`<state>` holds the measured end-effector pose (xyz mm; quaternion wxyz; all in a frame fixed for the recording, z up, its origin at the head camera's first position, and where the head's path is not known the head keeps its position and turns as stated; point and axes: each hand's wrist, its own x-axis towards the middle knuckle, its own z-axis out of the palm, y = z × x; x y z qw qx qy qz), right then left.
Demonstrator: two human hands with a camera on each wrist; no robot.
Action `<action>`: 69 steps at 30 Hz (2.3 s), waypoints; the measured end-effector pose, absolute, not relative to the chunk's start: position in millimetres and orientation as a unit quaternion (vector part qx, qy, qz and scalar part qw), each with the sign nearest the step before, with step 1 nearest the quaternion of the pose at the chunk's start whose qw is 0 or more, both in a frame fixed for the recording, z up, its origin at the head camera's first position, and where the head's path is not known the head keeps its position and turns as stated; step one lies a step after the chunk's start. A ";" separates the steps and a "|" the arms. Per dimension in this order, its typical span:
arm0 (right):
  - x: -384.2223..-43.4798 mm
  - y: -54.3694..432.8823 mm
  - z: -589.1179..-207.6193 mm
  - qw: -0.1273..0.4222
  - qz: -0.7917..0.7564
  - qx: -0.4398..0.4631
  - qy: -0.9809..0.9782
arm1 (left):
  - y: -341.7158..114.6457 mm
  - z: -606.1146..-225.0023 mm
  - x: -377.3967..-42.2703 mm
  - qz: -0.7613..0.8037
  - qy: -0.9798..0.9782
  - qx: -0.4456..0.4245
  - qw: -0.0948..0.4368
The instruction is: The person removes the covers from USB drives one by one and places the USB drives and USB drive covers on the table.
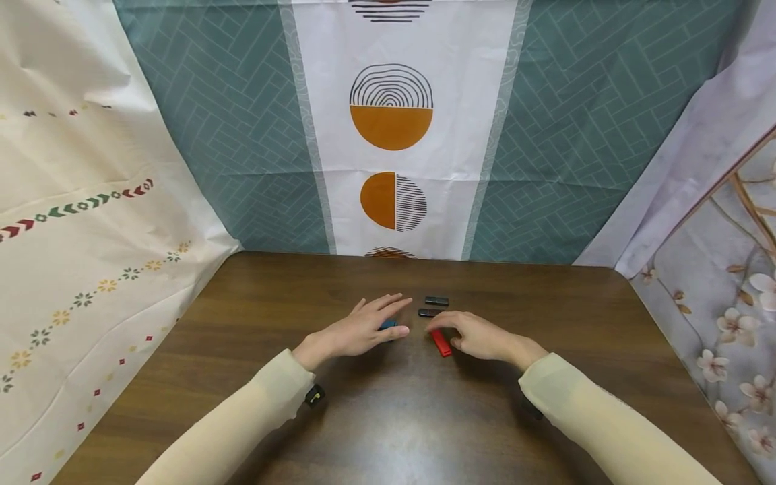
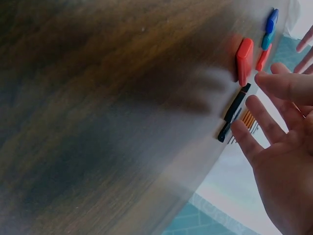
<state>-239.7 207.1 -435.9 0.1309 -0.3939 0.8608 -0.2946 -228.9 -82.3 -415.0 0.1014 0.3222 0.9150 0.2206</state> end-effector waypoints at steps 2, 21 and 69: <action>-240.1 206.7 -437.5 0.128 -0.291 -0.396 0.861 | -82.3 -414.7 -228.3 0.221 0.915 0.322 0.103; -234.5 208.2 -439.2 0.107 -0.277 -0.380 0.876 | -83.3 -413.8 -227.7 0.226 0.913 0.323 0.101; -229.1 197.7 -450.0 0.047 -0.252 -0.334 0.907 | -79.6 -417.0 -228.7 0.226 0.912 0.326 0.103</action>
